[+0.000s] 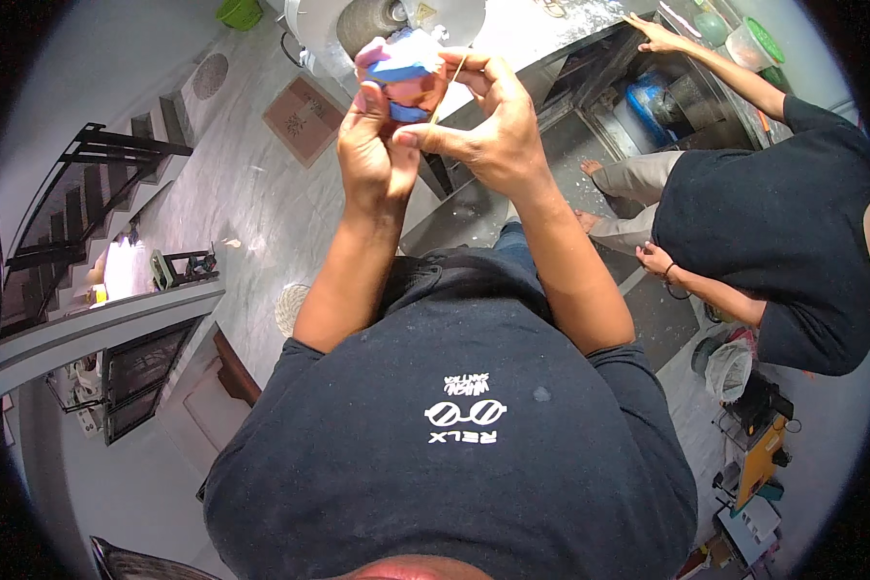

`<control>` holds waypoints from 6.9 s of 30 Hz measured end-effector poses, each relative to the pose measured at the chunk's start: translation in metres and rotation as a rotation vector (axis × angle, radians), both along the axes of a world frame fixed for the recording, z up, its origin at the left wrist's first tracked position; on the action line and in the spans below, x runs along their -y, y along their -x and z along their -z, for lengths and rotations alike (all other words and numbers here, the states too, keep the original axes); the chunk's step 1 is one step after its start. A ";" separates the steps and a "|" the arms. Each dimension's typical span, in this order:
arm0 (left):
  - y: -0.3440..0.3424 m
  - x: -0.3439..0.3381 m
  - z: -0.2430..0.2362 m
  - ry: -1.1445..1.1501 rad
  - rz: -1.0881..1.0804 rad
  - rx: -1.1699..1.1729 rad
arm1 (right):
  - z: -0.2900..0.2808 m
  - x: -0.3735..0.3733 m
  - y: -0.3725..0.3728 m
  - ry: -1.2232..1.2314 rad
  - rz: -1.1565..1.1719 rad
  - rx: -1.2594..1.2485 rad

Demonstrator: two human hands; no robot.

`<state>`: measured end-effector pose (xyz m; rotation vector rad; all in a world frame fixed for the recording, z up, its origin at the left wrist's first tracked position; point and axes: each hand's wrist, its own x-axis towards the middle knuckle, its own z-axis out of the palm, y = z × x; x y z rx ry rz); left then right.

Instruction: The person aligns a pink dental cast onto a blue base and wraps several yellow rubber bands around the assembly by hand to hold the pieces together.

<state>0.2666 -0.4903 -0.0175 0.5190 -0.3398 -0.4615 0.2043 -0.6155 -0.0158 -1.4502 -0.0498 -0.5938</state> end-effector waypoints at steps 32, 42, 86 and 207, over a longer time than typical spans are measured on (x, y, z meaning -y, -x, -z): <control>0.003 -0.007 0.016 -0.252 -0.003 0.499 | -0.006 -0.006 0.038 -0.116 0.126 -0.054; 0.011 -0.010 0.006 -0.275 0.109 0.453 | -0.024 -0.009 0.051 -0.139 0.185 -0.113; 0.023 -0.049 0.048 -0.501 0.392 0.374 | 0.021 0.062 0.027 -0.354 -0.370 -1.029; -0.037 -0.013 -0.046 0.346 -0.121 -0.112 | -0.100 0.053 0.009 0.609 -0.877 -0.294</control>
